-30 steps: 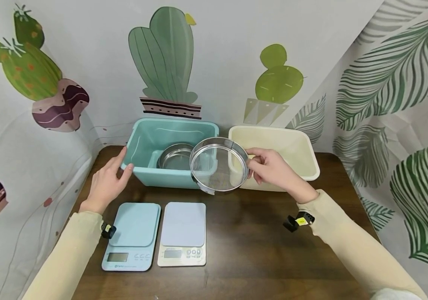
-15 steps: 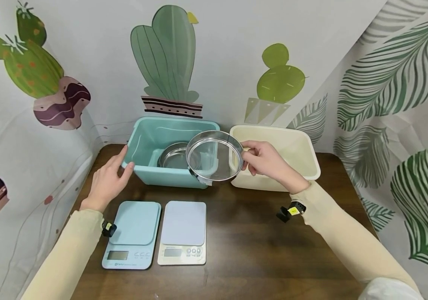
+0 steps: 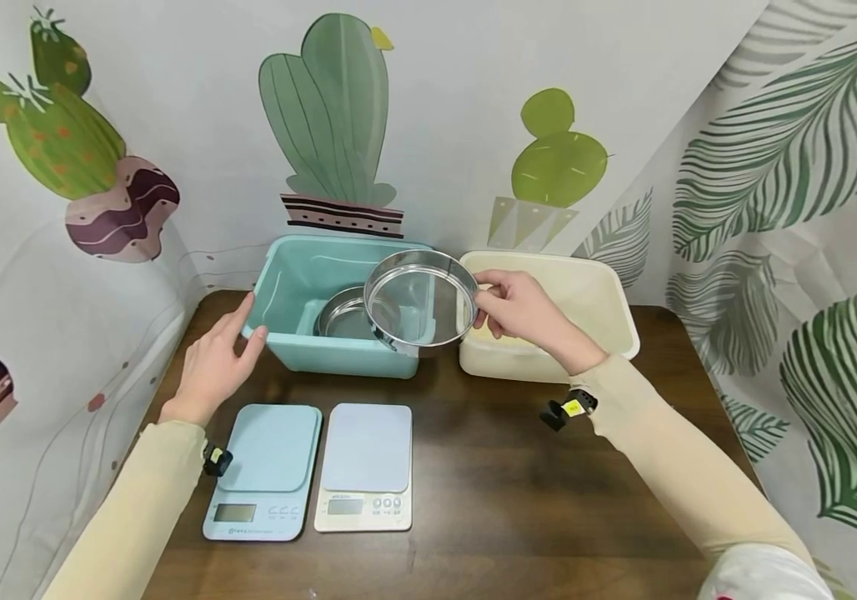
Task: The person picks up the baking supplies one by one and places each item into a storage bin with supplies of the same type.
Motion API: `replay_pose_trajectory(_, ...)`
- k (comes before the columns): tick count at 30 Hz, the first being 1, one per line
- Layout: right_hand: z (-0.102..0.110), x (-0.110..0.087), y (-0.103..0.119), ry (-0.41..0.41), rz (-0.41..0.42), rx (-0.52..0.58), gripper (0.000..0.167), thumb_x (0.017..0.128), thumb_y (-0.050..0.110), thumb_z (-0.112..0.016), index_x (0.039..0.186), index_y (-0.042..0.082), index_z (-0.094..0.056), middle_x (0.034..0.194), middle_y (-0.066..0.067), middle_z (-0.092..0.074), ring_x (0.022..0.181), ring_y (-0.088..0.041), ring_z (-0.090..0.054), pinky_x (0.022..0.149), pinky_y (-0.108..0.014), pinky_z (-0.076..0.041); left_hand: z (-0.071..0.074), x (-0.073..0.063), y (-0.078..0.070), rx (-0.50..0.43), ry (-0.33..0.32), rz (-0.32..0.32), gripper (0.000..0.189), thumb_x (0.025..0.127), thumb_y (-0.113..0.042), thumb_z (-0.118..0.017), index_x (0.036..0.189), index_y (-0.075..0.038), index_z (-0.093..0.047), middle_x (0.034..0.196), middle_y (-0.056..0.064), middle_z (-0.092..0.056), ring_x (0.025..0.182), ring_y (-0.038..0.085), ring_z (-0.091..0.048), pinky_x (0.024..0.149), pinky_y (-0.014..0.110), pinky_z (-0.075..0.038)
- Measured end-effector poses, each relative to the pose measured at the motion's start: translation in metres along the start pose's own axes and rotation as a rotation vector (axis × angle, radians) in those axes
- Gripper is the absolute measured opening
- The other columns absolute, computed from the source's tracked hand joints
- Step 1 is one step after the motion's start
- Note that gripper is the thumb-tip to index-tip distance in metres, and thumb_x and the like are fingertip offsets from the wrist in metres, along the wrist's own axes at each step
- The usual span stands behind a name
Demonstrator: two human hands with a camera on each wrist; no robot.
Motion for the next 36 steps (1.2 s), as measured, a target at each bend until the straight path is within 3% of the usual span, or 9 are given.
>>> replay_pose_trajectory(15,-0.002,0.018,0.008,-0.008,-0.005,0.037,0.037,0.095,0.009,-0.05,0.126,0.001,-0.068,0.071,-0.016,-0.07,0.045,-0.013,-0.052,0.045,-0.022,-0.038,0.001,-0.002,-0.001,-0.004,-0.015,-0.011,0.063,0.109,-0.042,-0.047,0.166,-0.019,-0.031,0.143,0.026,-0.057,0.087,0.038,-0.067,0.069,0.062,-0.049)
replay_pose_trajectory(25,-0.003,0.03,0.017,-0.018,0.003,0.037,0.037,0.094,0.01,-0.049,0.124,0.004,-0.07,0.069,-0.015,-0.07,0.045,-0.012,-0.051,0.044,-0.022,-0.035,0.0,-0.002,-0.001,-0.01,-0.009,-0.003,0.064,0.109,-0.042,-0.048,0.166,-0.019,-0.031,0.142,0.026,-0.057,0.09,0.042,-0.067,0.071,0.063,-0.05)
replay_pose_trajectory(36,-0.007,0.05,0.026,-0.014,0.011,0.021,0.039,0.095,0.01,-0.048,0.126,-0.003,-0.068,0.068,-0.01,-0.07,0.045,-0.011,-0.052,0.045,-0.021,-0.037,-0.001,-0.002,-0.001,-0.004,-0.019,-0.008,0.063,0.109,-0.041,-0.048,0.166,-0.018,-0.031,0.14,0.026,-0.058,0.089,0.042,-0.067,0.071,0.063,-0.049)
Point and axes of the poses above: each hand's wrist, its own x-axis towards the middle knuckle, its own z-axis out of the back of the hand, y = z × x, the point moved 2 cm from there along x, towards the middle knuckle
